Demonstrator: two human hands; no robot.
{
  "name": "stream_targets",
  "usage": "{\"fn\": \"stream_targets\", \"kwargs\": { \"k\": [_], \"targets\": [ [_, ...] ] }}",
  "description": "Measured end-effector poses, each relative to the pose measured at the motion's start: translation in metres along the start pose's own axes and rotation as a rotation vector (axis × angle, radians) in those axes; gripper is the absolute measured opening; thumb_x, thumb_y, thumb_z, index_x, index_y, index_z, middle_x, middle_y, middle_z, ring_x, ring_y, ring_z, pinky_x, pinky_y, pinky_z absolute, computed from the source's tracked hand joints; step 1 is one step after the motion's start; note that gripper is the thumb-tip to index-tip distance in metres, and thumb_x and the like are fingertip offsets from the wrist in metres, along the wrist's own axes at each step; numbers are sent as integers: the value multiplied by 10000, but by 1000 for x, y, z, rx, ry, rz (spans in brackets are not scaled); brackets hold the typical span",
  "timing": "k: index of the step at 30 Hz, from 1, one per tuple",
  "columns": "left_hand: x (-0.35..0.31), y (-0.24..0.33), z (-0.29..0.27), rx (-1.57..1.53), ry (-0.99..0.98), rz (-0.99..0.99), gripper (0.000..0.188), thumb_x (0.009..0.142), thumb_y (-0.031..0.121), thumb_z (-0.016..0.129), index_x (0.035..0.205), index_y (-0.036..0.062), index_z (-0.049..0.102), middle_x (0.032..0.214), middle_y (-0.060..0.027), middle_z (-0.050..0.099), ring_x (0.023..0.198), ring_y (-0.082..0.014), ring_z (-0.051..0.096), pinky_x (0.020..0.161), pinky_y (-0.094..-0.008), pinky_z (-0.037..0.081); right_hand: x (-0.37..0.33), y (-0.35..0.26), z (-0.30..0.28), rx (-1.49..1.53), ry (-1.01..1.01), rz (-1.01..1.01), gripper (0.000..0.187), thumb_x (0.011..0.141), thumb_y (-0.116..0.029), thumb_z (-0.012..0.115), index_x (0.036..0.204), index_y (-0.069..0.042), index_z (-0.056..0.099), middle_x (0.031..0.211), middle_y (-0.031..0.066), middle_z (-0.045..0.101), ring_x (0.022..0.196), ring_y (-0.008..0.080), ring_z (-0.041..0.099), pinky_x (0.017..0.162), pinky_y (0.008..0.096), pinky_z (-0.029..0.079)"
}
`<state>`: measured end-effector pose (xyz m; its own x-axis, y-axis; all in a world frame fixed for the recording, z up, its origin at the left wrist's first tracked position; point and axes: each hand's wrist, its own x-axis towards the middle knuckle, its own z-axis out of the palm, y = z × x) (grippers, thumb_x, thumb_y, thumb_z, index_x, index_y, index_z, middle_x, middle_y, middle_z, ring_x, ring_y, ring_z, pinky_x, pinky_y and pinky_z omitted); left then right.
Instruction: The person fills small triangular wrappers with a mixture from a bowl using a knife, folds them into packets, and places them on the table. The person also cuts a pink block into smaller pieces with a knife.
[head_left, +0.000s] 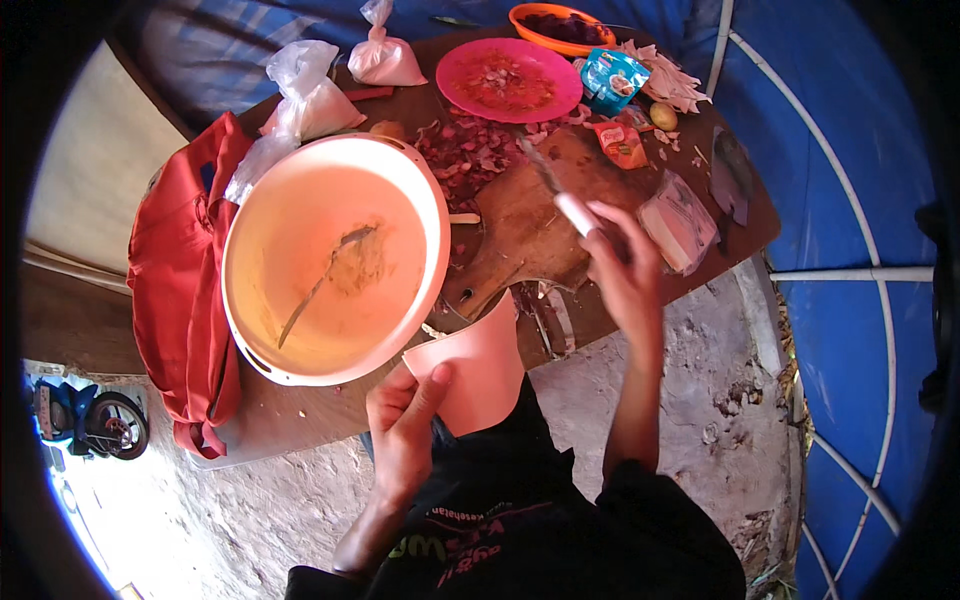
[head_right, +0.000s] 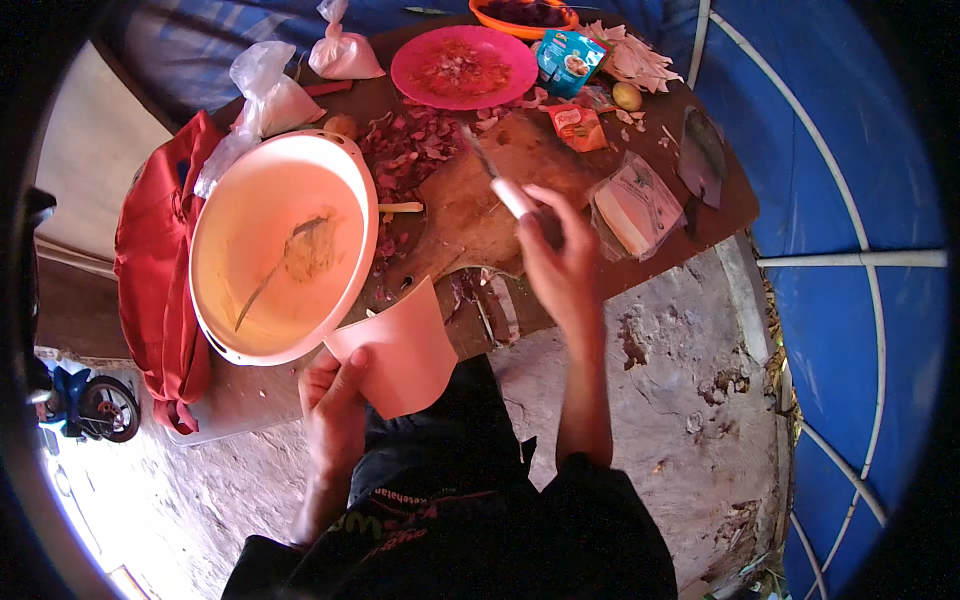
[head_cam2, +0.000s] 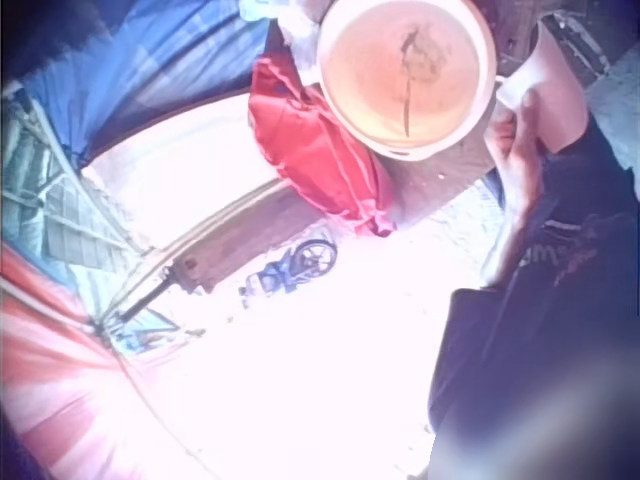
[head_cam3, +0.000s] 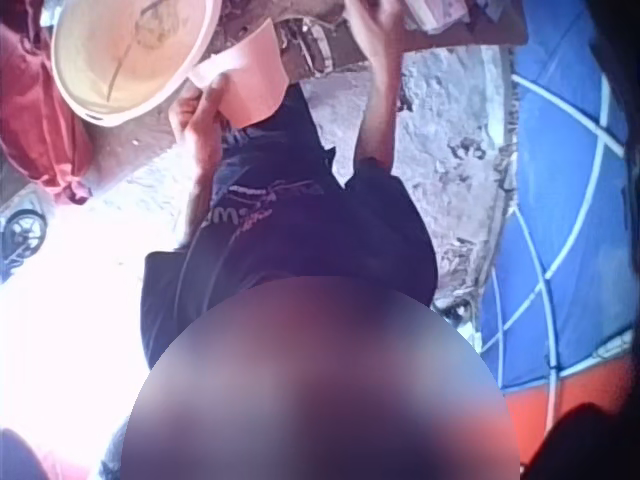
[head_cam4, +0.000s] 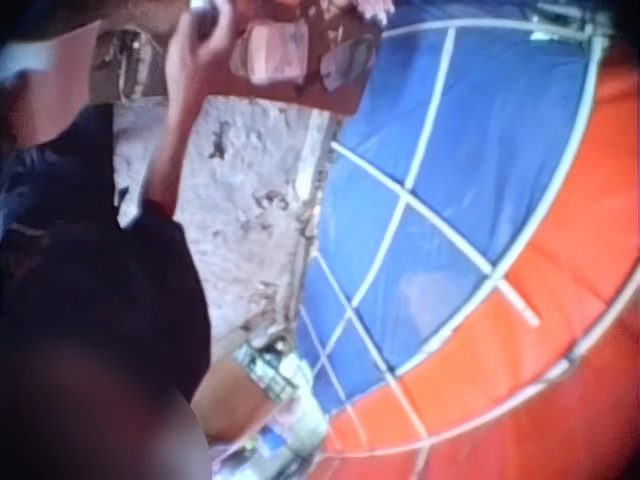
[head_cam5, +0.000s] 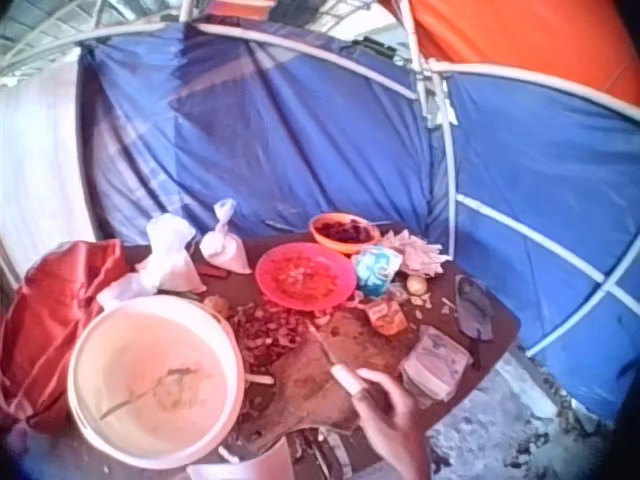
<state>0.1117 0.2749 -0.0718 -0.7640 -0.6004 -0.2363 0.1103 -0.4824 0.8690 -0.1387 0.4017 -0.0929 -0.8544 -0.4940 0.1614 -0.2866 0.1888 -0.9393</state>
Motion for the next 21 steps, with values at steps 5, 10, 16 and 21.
{"fn": "stream_targets", "kwargs": {
  "k": [5,10,16,21],
  "targets": [
    [9,-1,-12,-15,-19,25,262,1020,132,647,1201,-50,700,1076,-65,747,970,-87,655,908,-243,483,-25,5,-46,153,-222,305,357,936,-150,759,1268,-39,691,926,24,705,586,55,562,483,229,438],
    [18,-2,-15,12,-54,52,255,1018,132,648,1193,-45,703,1079,-54,744,976,-84,651,910,-244,480,0,15,-46,-134,391,120,318,954,-158,736,1252,-50,711,956,24,727,575,58,566,472,230,477],
    [14,-3,-16,6,-80,-5,252,1032,126,623,1201,-45,700,1094,-69,744,1003,-98,660,920,-256,489,10,16,-40,115,-333,150,359,943,-197,759,1267,-52,701,929,19,713,597,30,561,480,219,464],
    [10,-6,-15,1,-92,-41,270,1044,131,606,1221,-55,688,1111,-82,744,1035,-117,668,938,-278,502,48,12,-18,-143,181,13,332,975,-226,717,1257,-52,701,913,35,700,588,58,561,476,255,487]
  ]
}}
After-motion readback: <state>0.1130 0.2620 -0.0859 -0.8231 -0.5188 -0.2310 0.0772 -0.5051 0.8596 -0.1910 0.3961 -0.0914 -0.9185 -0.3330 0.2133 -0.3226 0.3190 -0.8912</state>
